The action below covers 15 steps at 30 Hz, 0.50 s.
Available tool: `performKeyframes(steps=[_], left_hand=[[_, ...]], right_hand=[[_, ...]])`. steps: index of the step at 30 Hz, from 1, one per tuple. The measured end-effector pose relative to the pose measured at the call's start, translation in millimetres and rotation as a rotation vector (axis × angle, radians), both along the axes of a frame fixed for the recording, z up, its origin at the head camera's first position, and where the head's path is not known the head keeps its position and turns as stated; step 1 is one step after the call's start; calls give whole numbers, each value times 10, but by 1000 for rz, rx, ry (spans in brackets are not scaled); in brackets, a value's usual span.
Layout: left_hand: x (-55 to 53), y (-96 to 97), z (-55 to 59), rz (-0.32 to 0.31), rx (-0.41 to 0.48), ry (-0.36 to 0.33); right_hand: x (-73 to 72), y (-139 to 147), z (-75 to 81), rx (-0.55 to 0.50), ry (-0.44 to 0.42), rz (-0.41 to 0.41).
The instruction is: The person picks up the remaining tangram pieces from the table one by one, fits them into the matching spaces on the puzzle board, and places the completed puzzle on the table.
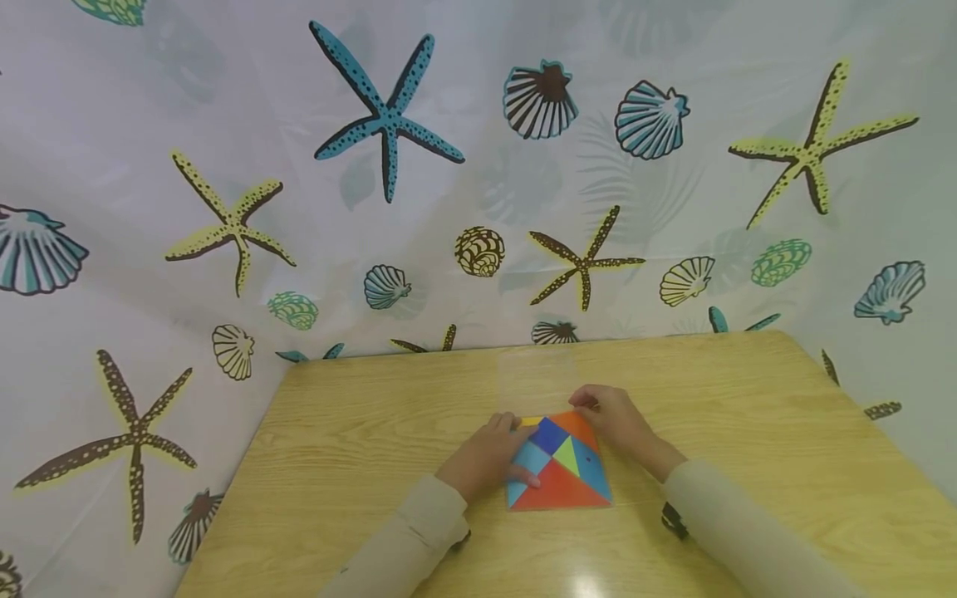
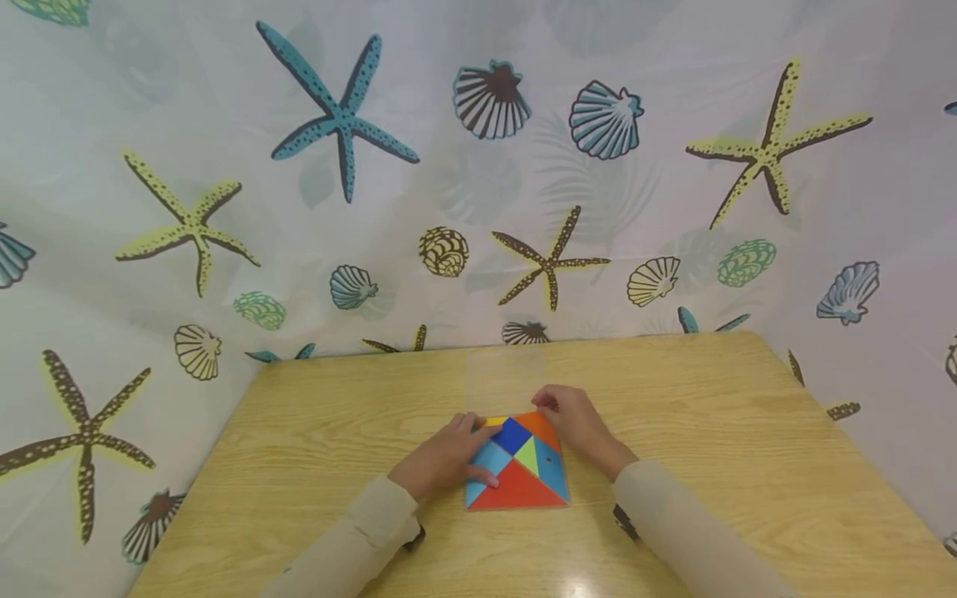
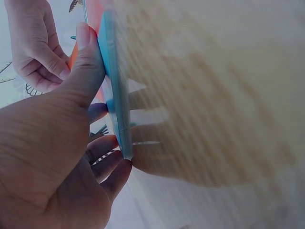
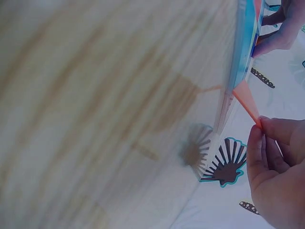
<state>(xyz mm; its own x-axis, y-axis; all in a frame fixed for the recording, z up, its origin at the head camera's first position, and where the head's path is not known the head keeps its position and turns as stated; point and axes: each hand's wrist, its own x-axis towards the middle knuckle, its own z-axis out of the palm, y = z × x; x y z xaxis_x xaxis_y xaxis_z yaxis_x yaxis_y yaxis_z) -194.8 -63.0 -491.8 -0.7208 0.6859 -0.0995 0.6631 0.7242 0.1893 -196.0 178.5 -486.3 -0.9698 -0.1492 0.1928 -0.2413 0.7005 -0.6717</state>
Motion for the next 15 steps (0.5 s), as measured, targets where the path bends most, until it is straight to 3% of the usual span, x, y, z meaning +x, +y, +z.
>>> performKeyframes(steps=[6, 15], left_hand=[[11, 1, 10, -6, 6, 15], [7, 2, -12, -7, -6, 17]], right_hand=[[-1, -1, -11, -16, 11, -5], [21, 29, -9, -27, -14, -101]])
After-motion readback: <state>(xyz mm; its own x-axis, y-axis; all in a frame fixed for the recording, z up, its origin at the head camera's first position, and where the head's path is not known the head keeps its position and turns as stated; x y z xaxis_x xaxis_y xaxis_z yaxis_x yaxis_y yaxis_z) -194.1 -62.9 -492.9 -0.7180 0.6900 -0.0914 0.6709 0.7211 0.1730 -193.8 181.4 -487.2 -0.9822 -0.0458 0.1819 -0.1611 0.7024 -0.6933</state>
